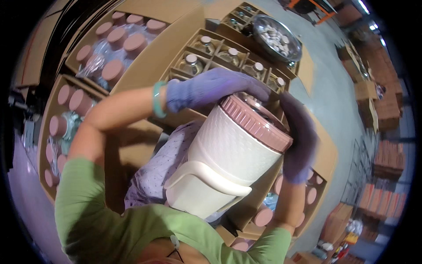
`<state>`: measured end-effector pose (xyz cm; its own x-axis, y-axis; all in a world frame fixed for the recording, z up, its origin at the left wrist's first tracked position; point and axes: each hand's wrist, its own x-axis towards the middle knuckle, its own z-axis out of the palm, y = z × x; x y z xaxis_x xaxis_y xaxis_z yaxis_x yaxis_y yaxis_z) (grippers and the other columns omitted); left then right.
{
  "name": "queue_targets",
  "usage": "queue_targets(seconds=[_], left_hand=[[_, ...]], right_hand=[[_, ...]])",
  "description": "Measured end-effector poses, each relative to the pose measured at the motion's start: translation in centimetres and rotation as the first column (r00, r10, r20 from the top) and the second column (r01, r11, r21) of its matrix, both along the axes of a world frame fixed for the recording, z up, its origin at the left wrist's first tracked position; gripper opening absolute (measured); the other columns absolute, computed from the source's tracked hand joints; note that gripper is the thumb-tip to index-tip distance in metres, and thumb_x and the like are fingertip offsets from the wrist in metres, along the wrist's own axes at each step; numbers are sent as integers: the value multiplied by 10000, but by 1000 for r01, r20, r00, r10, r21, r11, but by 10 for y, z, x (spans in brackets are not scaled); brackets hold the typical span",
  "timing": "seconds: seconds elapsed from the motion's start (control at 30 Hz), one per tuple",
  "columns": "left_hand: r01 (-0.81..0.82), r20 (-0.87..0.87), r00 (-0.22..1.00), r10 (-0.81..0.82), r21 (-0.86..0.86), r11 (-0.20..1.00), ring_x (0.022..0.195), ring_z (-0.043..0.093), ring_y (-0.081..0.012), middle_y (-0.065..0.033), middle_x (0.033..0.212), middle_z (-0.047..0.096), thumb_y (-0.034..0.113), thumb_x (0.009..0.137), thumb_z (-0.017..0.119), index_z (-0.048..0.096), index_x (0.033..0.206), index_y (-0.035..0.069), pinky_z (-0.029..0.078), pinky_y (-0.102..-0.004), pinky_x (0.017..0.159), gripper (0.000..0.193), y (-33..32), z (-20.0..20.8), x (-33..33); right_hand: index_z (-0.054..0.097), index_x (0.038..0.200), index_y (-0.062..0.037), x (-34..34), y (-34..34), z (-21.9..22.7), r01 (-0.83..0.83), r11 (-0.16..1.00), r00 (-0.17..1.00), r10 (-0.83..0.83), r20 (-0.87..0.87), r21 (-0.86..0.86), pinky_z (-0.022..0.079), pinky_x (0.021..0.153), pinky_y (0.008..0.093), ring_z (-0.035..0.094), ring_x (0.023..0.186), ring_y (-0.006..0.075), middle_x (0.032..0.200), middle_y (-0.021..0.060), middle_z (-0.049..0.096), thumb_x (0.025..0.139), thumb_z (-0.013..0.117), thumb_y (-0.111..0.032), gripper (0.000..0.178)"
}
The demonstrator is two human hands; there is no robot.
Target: The person assembles cylindrical containers by inserting a metal bowl into the base, screwing on a pink lid, and placing a black rubber seal inside. They then insert a clear plastic bag into the container and place the assembled unit into a cardboard box. This process is repeated for multiple containers.
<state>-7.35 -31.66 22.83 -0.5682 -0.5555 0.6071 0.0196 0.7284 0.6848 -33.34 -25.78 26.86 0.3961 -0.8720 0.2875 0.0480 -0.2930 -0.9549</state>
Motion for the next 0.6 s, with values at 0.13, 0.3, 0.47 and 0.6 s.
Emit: queue_targets(seconds=[0.13,0.3,0.47,0.6], left_hand=[[40,-138,990,-37,22,999,1059,670,-270,-124,1170,681,195,972,466,631,1215,58,515,-344,939,324,13,5,-16],[128,-93,991,-91,566,815,1139,630,-224,-106,1245,657,184,950,538,645,1267,88,471,-329,1023,348,5,8,-5],[57,14,998,-57,7,998,1183,604,-250,-143,1263,639,195,990,467,639,1229,10,464,-351,1034,347,17,24,-7],[-25,141,988,-56,519,855,1243,555,-298,-209,1345,566,132,985,455,543,1349,-13,437,-375,1080,402,8,11,0]], right_hand=[[516,1310,91,1,1,-18,72,985,995,-60,-85,157,454,1024,371,589,1149,272,1266,205,604,1045,407,-302,487],[573,1247,91,22,10,31,244,968,910,-252,-330,-65,447,1058,411,598,1184,308,1242,244,618,993,448,-266,456],[626,1211,36,4,5,-1,93,974,989,-66,-135,209,450,1004,357,612,1134,263,1203,186,649,1047,321,-359,525],[612,1230,22,17,15,40,-72,985,989,50,-140,-158,432,1059,383,592,1196,292,1279,180,618,1041,257,-335,538]])
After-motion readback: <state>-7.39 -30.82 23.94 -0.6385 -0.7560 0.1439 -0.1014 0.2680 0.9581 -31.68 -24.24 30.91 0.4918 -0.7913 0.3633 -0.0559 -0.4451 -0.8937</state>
